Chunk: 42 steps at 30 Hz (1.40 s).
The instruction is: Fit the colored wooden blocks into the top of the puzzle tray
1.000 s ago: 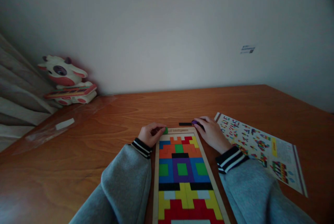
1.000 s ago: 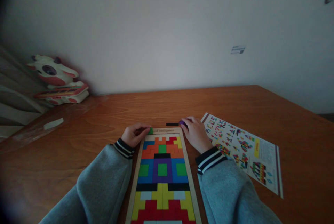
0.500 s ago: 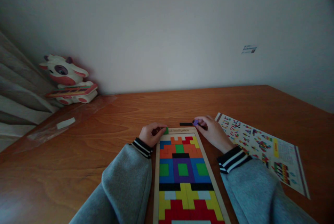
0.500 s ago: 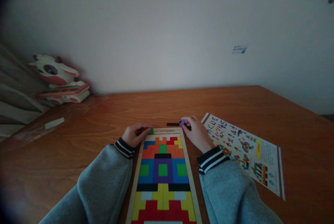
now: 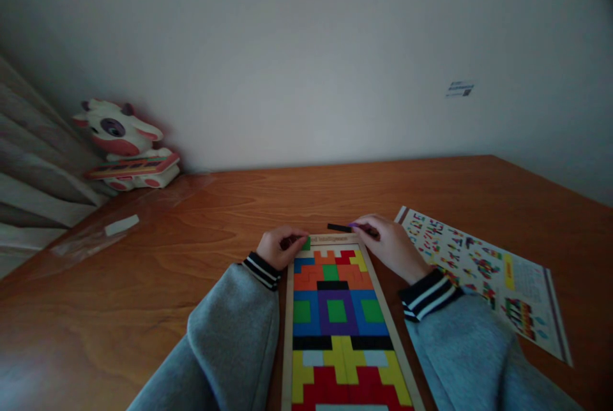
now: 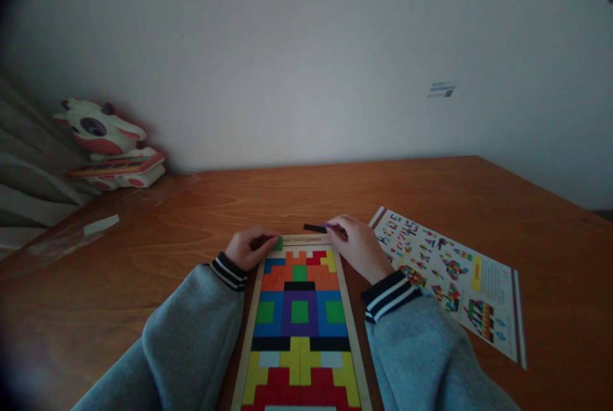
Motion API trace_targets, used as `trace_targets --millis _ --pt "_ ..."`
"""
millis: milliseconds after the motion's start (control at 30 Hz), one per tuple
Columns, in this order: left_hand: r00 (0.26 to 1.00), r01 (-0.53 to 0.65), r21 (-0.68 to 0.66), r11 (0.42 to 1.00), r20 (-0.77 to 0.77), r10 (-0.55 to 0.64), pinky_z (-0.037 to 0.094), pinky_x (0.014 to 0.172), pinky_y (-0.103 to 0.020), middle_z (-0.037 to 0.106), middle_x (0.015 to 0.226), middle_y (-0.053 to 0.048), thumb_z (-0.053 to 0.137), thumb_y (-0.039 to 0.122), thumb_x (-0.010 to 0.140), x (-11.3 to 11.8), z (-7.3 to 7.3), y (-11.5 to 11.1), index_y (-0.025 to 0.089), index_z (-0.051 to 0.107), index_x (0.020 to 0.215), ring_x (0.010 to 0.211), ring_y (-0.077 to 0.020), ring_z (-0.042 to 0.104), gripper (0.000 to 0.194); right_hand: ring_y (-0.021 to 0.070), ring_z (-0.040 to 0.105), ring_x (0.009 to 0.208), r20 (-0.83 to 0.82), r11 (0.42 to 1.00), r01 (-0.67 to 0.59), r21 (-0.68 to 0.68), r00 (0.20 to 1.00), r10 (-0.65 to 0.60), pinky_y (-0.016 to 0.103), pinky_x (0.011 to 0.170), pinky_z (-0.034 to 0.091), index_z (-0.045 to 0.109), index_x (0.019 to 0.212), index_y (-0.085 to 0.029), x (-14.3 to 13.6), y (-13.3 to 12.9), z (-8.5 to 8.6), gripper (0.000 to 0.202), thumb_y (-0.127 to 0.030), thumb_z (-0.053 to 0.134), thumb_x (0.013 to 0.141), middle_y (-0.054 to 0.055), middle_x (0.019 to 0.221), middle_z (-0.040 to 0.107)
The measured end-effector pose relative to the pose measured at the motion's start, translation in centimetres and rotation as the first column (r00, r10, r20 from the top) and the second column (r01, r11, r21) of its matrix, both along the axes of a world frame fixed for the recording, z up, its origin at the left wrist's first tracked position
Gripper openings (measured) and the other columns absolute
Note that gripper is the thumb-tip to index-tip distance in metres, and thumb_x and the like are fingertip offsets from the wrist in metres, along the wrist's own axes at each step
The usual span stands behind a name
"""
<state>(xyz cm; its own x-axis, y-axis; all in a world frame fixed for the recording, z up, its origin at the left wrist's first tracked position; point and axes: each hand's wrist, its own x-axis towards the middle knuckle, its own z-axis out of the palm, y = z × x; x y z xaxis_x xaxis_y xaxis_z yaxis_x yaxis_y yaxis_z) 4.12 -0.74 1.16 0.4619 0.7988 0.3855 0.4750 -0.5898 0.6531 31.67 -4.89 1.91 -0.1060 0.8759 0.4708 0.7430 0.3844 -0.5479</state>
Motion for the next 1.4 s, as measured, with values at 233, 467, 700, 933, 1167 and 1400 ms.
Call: trace_targets --millis 233,467,700,933,1167,1400 --pt "0.993 0.088 0.103 0.991 -0.085 -0.080 0.051 0.074 -0.029 0.072 0.084 -0.005 0.056 0.038 0.087 -0.8 0.0 0.5 0.020 0.073 0.091 0.075 -0.0166 0.064 0.025 0.0197 0.068 0.088 0.054 0.994 -0.102 -0.037 0.993 0.104 0.035 0.080 0.053 0.069 0.095 -0.024 -0.4 -0.4 0.7 0.016 -0.024 0.054 0.089 0.004 0.095 0.072" --pt "0.989 0.106 0.206 0.973 -0.125 -0.081 0.049 0.079 -0.032 0.069 0.086 -0.007 0.059 0.036 0.085 -1.6 -0.2 1.0 0.021 0.073 0.087 0.080 -0.0177 0.062 0.021 0.0192 0.065 0.086 0.071 0.993 -0.119 0.002 0.990 0.118 0.034 0.078 0.052 0.072 0.098 -0.026 -0.3 -0.4 0.6 0.018 -0.026 0.056 0.089 0.004 0.095 0.067" --pt "0.985 0.121 0.261 0.958 -0.154 -0.083 0.046 0.087 -0.038 0.067 0.099 -0.008 0.063 0.035 0.083 -1.7 -0.7 1.1 0.022 0.072 0.093 0.093 -0.0210 0.061 0.019 0.0185 0.061 0.080 0.126 0.994 -0.108 0.012 0.986 0.106 0.032 0.070 0.050 0.072 0.104 -0.028 -0.3 -0.5 0.4 0.021 -0.029 0.056 0.090 0.004 0.086 0.063" --pt "0.984 0.105 0.259 0.960 -0.168 -0.062 0.046 0.088 -0.037 0.067 0.099 -0.008 0.062 0.036 0.083 -1.5 -0.9 1.2 0.022 0.072 0.092 0.092 -0.0207 0.061 0.019 0.0184 0.062 0.082 0.055 0.988 -0.156 0.008 0.986 0.155 0.032 0.072 0.051 0.073 0.103 -0.028 -0.5 -0.3 0.1 0.021 -0.027 0.057 0.090 0.005 0.089 0.065" --pt "0.984 0.114 0.260 0.959 -0.160 -0.074 0.047 0.086 -0.036 0.067 0.097 -0.008 0.060 0.034 0.085 -1.4 -0.5 1.0 0.021 0.072 0.091 0.090 -0.0201 0.062 0.019 0.0190 0.063 0.091 0.011 0.982 -0.191 -0.006 0.982 0.191 0.034 0.081 0.051 0.073 0.102 -0.028 -0.3 -0.2 0.0 0.021 -0.024 0.057 0.090 0.005 0.100 0.068" --pt "0.983 0.133 0.265 0.955 -0.155 -0.094 0.048 0.086 -0.037 0.067 0.096 -0.008 0.060 0.030 0.085 -1.4 -0.5 0.9 0.021 0.072 0.092 0.090 -0.0201 0.062 0.016 0.0168 0.064 0.081 -0.006 0.970 -0.230 -0.083 0.973 0.230 0.030 0.072 0.051 0.073 0.103 -0.029 -0.6 -0.4 0.3 0.021 -0.027 0.056 0.091 0.004 0.092 0.069"
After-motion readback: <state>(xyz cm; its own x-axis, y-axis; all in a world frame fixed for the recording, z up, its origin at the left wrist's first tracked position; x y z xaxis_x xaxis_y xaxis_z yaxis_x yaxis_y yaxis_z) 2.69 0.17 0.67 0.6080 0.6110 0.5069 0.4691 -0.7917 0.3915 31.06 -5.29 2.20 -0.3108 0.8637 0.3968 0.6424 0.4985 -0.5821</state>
